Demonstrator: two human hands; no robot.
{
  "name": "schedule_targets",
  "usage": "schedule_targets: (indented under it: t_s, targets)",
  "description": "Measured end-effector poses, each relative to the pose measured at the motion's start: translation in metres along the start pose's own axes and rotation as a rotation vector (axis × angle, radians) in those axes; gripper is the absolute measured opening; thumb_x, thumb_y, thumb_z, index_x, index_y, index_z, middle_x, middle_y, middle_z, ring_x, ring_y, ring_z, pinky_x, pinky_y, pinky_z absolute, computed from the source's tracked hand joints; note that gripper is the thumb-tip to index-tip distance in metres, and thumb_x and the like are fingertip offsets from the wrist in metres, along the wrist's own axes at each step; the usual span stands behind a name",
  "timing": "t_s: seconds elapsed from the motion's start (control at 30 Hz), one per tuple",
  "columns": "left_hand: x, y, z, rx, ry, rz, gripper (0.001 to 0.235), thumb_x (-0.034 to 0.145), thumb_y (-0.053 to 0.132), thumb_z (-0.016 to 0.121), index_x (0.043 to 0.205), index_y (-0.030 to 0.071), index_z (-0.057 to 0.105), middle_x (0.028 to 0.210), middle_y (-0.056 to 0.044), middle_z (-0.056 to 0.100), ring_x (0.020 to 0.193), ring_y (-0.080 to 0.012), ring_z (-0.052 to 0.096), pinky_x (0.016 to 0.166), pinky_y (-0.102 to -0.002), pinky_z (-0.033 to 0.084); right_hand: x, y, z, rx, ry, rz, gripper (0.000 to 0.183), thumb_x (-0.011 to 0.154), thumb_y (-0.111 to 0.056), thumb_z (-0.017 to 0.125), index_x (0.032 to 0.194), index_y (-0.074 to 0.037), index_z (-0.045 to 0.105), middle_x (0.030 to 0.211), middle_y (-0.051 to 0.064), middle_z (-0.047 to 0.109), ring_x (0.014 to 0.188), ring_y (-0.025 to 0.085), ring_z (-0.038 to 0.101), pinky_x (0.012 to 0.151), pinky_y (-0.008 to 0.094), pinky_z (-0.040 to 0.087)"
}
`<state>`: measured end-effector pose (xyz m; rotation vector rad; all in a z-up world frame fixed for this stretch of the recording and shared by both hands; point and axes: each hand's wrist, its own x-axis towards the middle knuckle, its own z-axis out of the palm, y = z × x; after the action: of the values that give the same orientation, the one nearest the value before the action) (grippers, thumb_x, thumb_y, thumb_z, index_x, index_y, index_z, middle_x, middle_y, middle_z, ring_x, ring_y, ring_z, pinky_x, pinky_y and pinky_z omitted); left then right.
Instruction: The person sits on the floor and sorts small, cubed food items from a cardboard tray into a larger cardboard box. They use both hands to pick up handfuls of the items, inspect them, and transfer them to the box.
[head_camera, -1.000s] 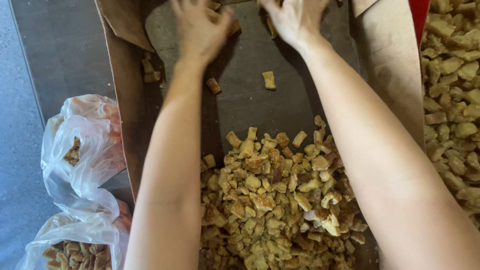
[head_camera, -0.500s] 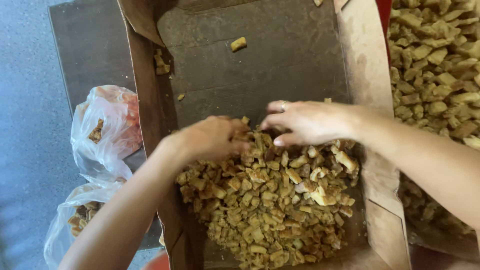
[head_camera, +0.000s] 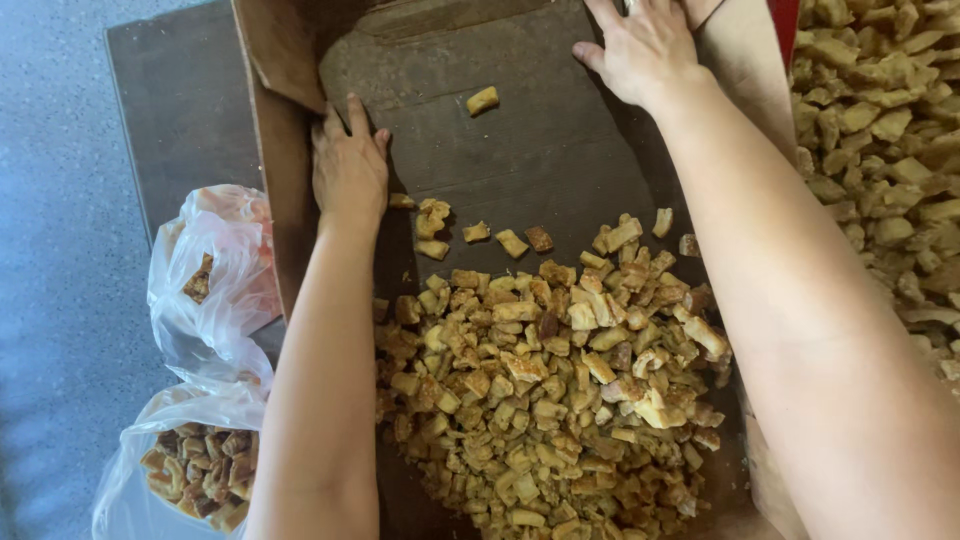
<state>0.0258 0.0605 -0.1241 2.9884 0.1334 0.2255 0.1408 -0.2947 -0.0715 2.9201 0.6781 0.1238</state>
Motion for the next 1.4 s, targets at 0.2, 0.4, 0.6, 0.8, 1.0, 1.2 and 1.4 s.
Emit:
schedule_targets:
  t_s: [0.2,0.4,0.6,0.8,1.0,1.2,1.4]
  targets:
    - [-0.042,0.027,-0.025,0.364,-0.289,-0.04,0.047,0.103,0.019,0.057,0.136,-0.016,0.053,0.123,-0.025,0.062,0.106,-0.0329,0.063,0.08,-0.035,0.06,-0.069,-0.031,-0.017,0.196,-0.384,0.05,0.054,0.106,-0.02,0.055,0.138,0.021,0.042,0.14,0.037,0.043,0.109,0.044,0.061,0.087,0.047,0.06]
    - [-0.149,0.068,-0.117,0.356,-0.799,0.558,0.04,0.094,0.006,0.057,0.129,-0.013,0.052,0.111,-0.033,0.064,0.094,-0.0384,0.072,0.067,-0.031,0.064,-0.164,-0.066,-0.102,-0.225,-0.802,-0.585,0.026,0.099,-0.006,0.055,0.121,0.003,0.064,0.112,0.019,0.069,0.094,0.023,0.069,0.086,0.035,0.057]
    - [-0.099,0.07,-0.171,-0.038,-0.762,0.219,0.029,0.102,0.025,0.051,0.099,0.007,0.074,0.085,-0.022,0.071,0.084,-0.0383,0.074,0.076,-0.051,0.061,-0.096,-0.073,-0.147,0.58,-0.763,-0.285,0.034,0.101,-0.02,0.052,0.131,-0.009,0.061,0.125,0.013,0.069,0.105,0.025,0.072,0.097,0.036,0.057]
    - [-0.032,0.079,-0.116,-0.249,-0.516,0.011,0.05,0.102,0.029,0.054,0.148,0.013,0.043,0.143,-0.029,0.043,0.13,-0.0496,0.043,0.101,-0.059,0.047,-0.012,-0.119,-0.059,0.447,-0.288,-0.164,0.066,0.086,0.008,0.056,0.148,-0.013,0.048,0.156,0.022,0.032,0.138,0.044,0.035,0.109,0.061,0.032]
    - [-0.1,0.084,-0.089,-0.153,-0.754,0.131,0.064,0.098,0.048,0.057,0.151,0.016,0.042,0.159,-0.026,0.024,0.143,-0.0537,0.023,0.107,-0.063,0.04,-0.09,-0.115,-0.047,0.275,-0.476,-0.372,0.059,0.088,-0.001,0.063,0.145,-0.011,0.053,0.156,0.023,0.041,0.142,0.039,0.044,0.112,0.055,0.045]
    - [-0.14,0.074,-0.112,-0.522,-0.802,0.011,0.067,0.09,0.058,0.064,0.144,0.019,0.055,0.142,-0.026,0.051,0.13,-0.0429,0.054,0.105,-0.052,0.051,-0.184,-0.096,-0.103,0.602,-0.707,-0.113,0.077,0.091,-0.065,0.057,0.147,-0.012,0.05,0.142,0.022,0.057,0.133,0.039,0.053,0.111,0.055,0.046]
    - [-0.197,0.107,-0.154,-0.567,-0.64,0.101,0.068,0.088,0.059,0.068,0.143,0.022,0.056,0.137,-0.026,0.054,0.118,-0.041,0.063,0.099,-0.049,0.053,-0.249,-0.121,-0.126,0.431,-0.645,-0.095,0.08,0.087,-0.068,0.059,0.151,-0.021,0.044,0.156,0.017,0.04,0.135,0.041,0.039,0.108,0.061,0.037]
